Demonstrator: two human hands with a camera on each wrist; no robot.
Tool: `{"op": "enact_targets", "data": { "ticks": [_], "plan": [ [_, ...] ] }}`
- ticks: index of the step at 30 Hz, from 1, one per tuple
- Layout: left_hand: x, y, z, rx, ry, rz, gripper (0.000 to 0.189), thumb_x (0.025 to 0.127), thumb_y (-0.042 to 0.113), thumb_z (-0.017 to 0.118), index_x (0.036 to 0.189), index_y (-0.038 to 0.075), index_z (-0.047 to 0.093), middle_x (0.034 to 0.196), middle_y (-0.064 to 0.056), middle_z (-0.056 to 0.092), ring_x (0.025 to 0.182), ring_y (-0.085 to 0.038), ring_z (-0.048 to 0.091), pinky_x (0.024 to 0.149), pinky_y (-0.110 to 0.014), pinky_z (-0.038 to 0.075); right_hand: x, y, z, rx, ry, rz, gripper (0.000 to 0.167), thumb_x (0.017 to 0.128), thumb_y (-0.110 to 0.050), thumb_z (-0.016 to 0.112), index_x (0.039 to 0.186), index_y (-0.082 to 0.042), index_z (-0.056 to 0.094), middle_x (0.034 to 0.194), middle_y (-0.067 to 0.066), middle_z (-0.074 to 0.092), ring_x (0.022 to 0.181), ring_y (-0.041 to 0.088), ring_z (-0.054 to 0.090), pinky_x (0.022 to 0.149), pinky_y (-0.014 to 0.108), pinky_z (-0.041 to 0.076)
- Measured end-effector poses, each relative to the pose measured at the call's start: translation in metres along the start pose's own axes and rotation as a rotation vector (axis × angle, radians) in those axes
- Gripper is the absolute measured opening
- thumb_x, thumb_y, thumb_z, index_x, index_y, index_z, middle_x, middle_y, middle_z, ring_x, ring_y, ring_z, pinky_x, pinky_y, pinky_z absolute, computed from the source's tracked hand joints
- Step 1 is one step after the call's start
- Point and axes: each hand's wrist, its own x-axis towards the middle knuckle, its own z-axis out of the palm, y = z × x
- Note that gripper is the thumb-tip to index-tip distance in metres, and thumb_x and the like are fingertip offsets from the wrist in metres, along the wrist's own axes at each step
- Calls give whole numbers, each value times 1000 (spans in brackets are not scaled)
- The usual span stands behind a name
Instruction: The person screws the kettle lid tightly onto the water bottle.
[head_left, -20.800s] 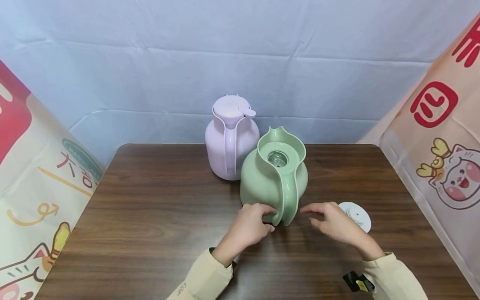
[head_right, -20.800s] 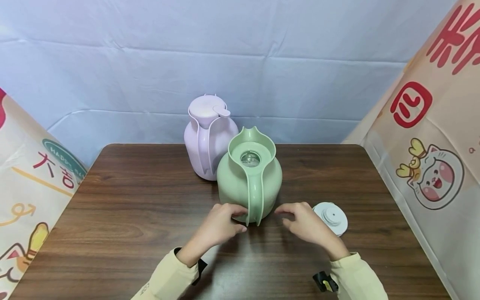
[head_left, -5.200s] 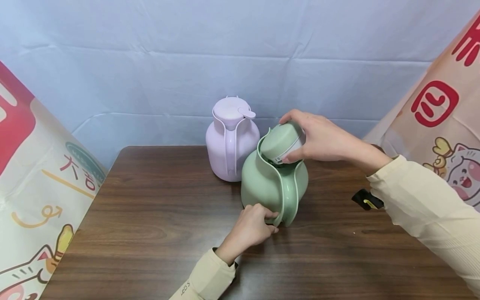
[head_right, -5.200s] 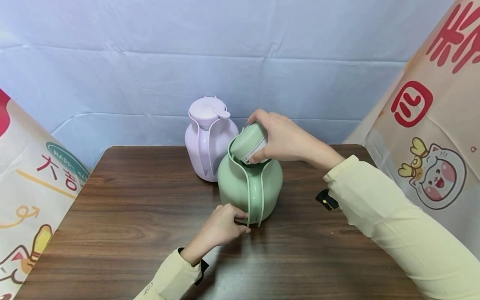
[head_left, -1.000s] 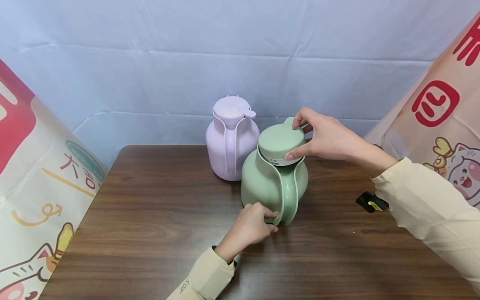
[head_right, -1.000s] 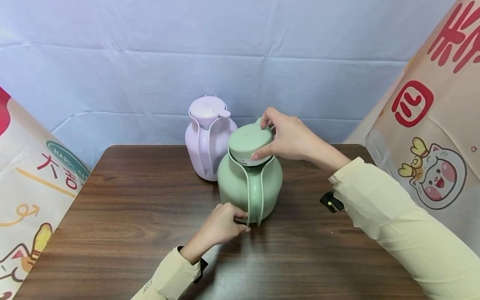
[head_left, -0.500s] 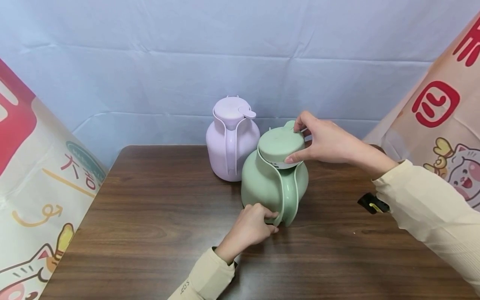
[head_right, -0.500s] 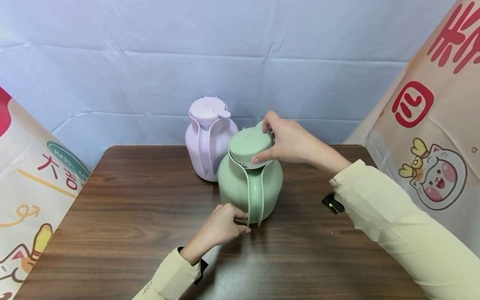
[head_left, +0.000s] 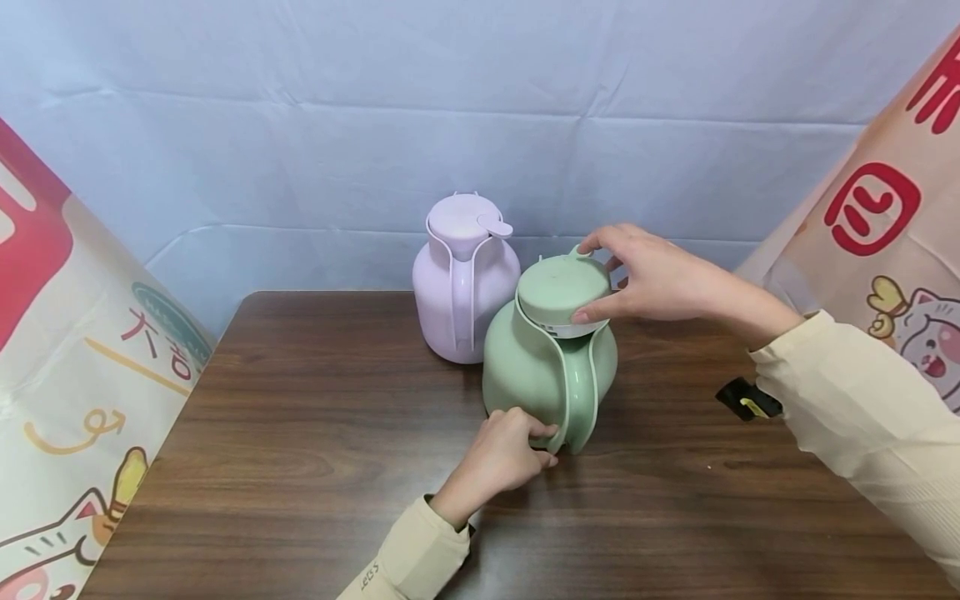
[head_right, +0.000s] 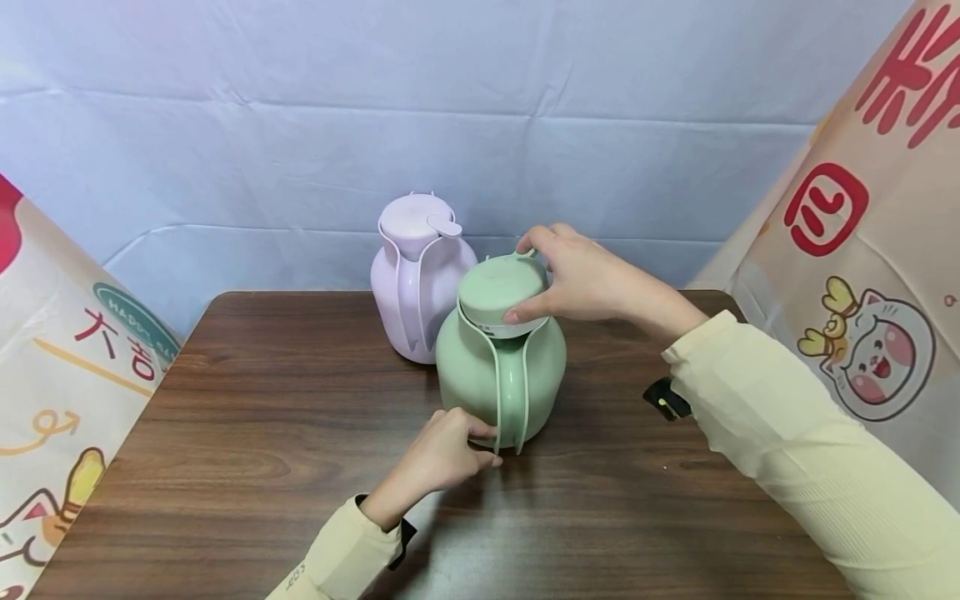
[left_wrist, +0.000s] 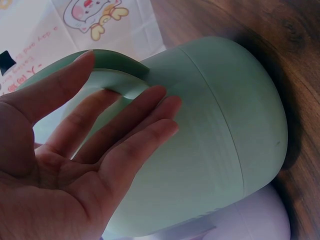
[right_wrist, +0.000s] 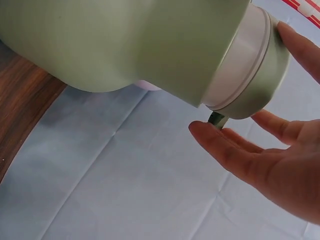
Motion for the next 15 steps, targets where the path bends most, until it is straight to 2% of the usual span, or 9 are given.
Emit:
{"op": "enact_targets", "data": {
  "ticks": [7,15],
  "plan": [
    [0,0,0,-6,2,8,28,70,16,78,97,15,73,97,9,68,75,-8,58,62,-20,41,4,-4,-1,-53,-24,-33,66,71,-35,77,123,-3,52,119,15,52,99,28,53,79,42,44],
    [0,-1,0,4,6,10,27,69,16,78,96,15,73,96,9,68,78,-7,59,63,-20,42,10,-5,-6,-100,-116,-64,69,73,-37,75,126,-2,49,126,17,49,115,31,44,92,47,35]
  ]
}}
